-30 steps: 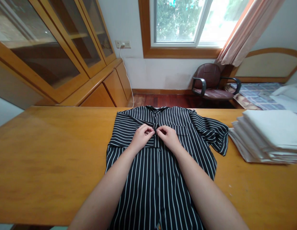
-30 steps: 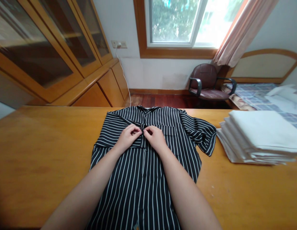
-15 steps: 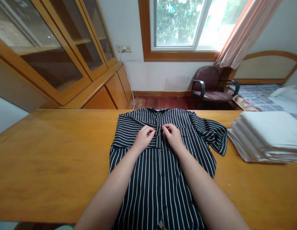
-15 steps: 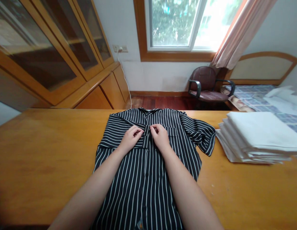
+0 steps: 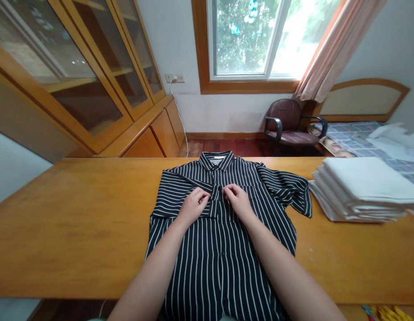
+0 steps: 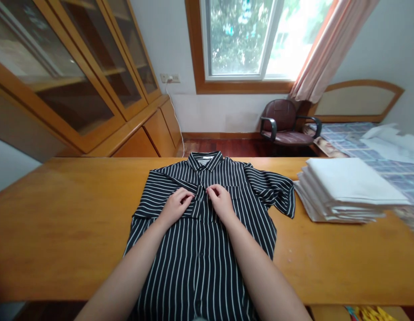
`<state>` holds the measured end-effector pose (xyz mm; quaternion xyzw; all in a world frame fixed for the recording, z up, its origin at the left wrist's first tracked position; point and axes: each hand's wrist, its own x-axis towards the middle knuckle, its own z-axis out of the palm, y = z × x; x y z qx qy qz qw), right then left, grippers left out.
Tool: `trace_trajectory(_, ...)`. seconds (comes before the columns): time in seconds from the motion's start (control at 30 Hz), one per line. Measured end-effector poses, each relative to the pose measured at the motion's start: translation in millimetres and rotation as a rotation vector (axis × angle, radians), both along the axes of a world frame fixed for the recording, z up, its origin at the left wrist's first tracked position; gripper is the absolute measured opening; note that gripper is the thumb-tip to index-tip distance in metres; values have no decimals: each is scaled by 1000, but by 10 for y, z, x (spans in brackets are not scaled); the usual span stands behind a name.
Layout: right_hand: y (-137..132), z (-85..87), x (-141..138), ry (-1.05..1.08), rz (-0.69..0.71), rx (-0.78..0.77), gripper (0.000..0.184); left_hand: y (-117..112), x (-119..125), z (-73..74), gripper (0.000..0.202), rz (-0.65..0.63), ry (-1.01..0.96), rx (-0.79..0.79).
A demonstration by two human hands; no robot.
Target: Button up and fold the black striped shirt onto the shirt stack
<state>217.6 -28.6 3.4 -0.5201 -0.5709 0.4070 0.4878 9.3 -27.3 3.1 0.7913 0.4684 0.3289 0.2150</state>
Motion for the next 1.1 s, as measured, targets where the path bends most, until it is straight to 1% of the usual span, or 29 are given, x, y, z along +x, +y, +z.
trace_trajectory(0.1,-116,57,99,71,178,-107,26,-88,-112,10,18,0,26,-45)
trace_trajectory(0.13,-152,68,177,56,195,-118,27,-110,-150,16,18,-1,35,-59)
trace_trajectory(0.17,-186,71,281,15,171,-106,27,-128,-186,21,18,-3,43,-69)
trace_trajectory(0.2,-218,68,410,-41,117,-76,27,-142,-220,27,18,-8,49,-75)
trace_trajectory(0.23,-250,58,562,-119,34,-28,27,-152,-251,33,18,-16,53,-77)
trace_trajectory(0.37,-387,-30,1313,-527,-328,129,26,-171,-311,50,18,-68,78,-50)
trace_trajectory(0.4,-428,-60,1499,-660,-404,156,26,-174,-309,52,17,-83,91,-35)
trace_trajectory(0.47,-516,-121,1810,-892,-515,168,28,-186,-291,52,16,-103,133,5)
trace_trajectory(0.53,-602,-174,2006,-1058,-583,118,31,-206,-265,50,18,-104,191,59)
trace_trajectory(0.63,-697,-213,2087,-1195,-588,4,31,-246,-232,49,23,-85,288,139)
trace_trajectory(0.7,-725,-207,2061,-1228,-567,-61,30,-269,-220,49,28,-86,341,171)
trace_trajectory(0.77,-722,-185,2031,-1232,-557,-91,29,-283,-215,46,32,-97,376,187)
trace_trajectory(0.87,-677,-160,2033,-1175,-563,-147,33,-282,-212,40,35,-132,393,183)
trace_trajectory(1.0,-606,-145,2075,-1035,-523,-330,42,-269,-204,47,36,-188,397,173)
trace_trajectory(1.07,-586,-107,2079,-997,-518,-318,42,-266,-199,51,36,-194,398,171)
trace_trajectory(1.1,-579,-72,2072,-982,-532,-265,40,-265,-197,51,36,-193,396,168)
